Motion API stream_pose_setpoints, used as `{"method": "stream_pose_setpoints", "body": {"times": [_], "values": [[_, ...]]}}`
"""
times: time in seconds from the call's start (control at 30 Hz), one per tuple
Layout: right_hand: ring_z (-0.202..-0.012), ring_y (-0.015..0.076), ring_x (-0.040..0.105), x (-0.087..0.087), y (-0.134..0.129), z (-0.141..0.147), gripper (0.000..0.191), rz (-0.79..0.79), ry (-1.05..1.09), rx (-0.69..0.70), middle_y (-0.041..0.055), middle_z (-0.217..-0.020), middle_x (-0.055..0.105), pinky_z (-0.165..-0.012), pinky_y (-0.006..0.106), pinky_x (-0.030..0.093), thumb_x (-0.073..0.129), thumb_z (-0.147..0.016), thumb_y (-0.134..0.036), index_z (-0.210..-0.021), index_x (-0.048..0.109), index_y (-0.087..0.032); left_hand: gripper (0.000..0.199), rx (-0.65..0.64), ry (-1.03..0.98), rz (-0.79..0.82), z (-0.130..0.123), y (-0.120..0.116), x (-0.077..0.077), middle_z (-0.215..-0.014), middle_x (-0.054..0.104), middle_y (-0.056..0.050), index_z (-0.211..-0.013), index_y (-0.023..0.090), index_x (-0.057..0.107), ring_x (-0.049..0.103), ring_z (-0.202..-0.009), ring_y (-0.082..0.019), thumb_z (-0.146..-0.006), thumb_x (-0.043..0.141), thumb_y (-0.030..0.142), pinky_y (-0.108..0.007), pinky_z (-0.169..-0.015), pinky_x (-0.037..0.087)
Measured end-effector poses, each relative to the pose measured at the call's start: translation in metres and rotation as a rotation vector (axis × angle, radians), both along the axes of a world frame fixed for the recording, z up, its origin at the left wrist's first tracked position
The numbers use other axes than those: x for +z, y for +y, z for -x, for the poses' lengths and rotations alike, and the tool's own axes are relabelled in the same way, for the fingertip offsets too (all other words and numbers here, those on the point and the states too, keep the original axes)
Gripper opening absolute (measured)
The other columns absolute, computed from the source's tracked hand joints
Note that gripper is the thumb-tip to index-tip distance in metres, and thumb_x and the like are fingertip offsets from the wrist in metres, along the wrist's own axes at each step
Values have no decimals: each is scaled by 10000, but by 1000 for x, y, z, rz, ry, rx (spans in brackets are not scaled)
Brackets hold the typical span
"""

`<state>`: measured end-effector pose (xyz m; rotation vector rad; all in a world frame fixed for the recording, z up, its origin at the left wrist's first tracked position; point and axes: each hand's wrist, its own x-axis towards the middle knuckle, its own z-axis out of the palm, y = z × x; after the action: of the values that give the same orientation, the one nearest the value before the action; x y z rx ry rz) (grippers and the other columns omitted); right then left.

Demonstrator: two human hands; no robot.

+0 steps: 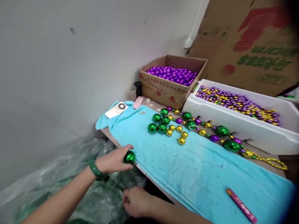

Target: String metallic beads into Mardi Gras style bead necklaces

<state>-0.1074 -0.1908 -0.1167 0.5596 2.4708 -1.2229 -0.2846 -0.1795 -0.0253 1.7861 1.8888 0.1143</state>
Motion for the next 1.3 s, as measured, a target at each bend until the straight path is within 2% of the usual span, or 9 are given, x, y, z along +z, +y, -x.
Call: {"method": "stream_pose_setpoints", "body": {"times": [0.17,0.27,0.4,0.67,0.77,0.9,1.03,1.13,1.3], "values": [[-851,181,657,16,45,-30,285,100,-5,99,55,-965,721,-683,198,441,550,-734,-206,-978,697,-196,498,-195,225,-408,-70,74,-10,-1320,459,-96,-1257,268,436,524,-1066,-261,-783,575,205,-416,-894,466],[-813,149,645,52,93,-65,292,73,16,-141,34,-950,719,-661,170,425,554,-710,-152,-958,700,-202,551,-278,352,-483,-90,108,-36,-1334,452,-98,-1322,296,376,540,-1047,-249,-813,507,131,-381,-838,502],[-766,154,618,113,160,-109,224,-127,130,-568,22,-828,704,-663,208,416,503,-719,-137,-831,687,-200,643,-287,382,-517,-89,136,-62,-1345,465,-104,-1386,324,287,566,-1038,-246,-815,470,91,-376,-806,522],[-764,192,594,163,284,-109,205,-615,260,-737,44,-805,659,-687,285,416,412,-841,-232,-819,611,-185,820,-311,311,-685,-70,146,-83,-1272,547,-140,-1399,281,298,601,-1009,-278,-688,701,348,-374,-808,542],[-886,229,577,177,333,-86,232,-957,369,-746,97,-918,646,-775,325,409,401,-864,-252,-926,601,-153,599,-358,277,-891,-50,157,-45,-1169,606,-124,-1334,255,403,597,-1001,-255,-782,587,396,-350,-810,537],[-953,226,549,197,397,-41,236,-1188,502,-666,119,-967,630,-836,312,381,402,-888,-249,-928,602,-130,353,-146,258,-1031,-8,228,61,-1152,586,-112,-1210,217,510,528,-1087,-235,-875,464,320,-389,-949,447],[-887,201,582,198,433,-4,256,-1148,433,-603,90,-888,645,-757,279,381,391,-905,-265,-872,615,-146,347,129,277,-661,37,340,152,-1214,530,-111,-1197,172,509,505,-1113,-233,-898,448,337,-433,-949,431],[-763,196,617,188,444,5,347,-1179,312,-650,82,-814,656,-621,273,356,332,-928,-313,-806,619,-163,364,144,315,-520,61,408,174,-1190,539,-99,-1182,155,511,557,-1021,-217,-867,522,337,-433,-849,486],[-720,198,641,177,457,2,378,-1238,286,-704,73,-771,665,-534,268,298,325,-925,-342,-757,621,-180,347,108,356,-285,83,473,157,-1157,556,-83,-1153,150,532,569,-996,-217,-863,528,341,-412,-826,500]]}}
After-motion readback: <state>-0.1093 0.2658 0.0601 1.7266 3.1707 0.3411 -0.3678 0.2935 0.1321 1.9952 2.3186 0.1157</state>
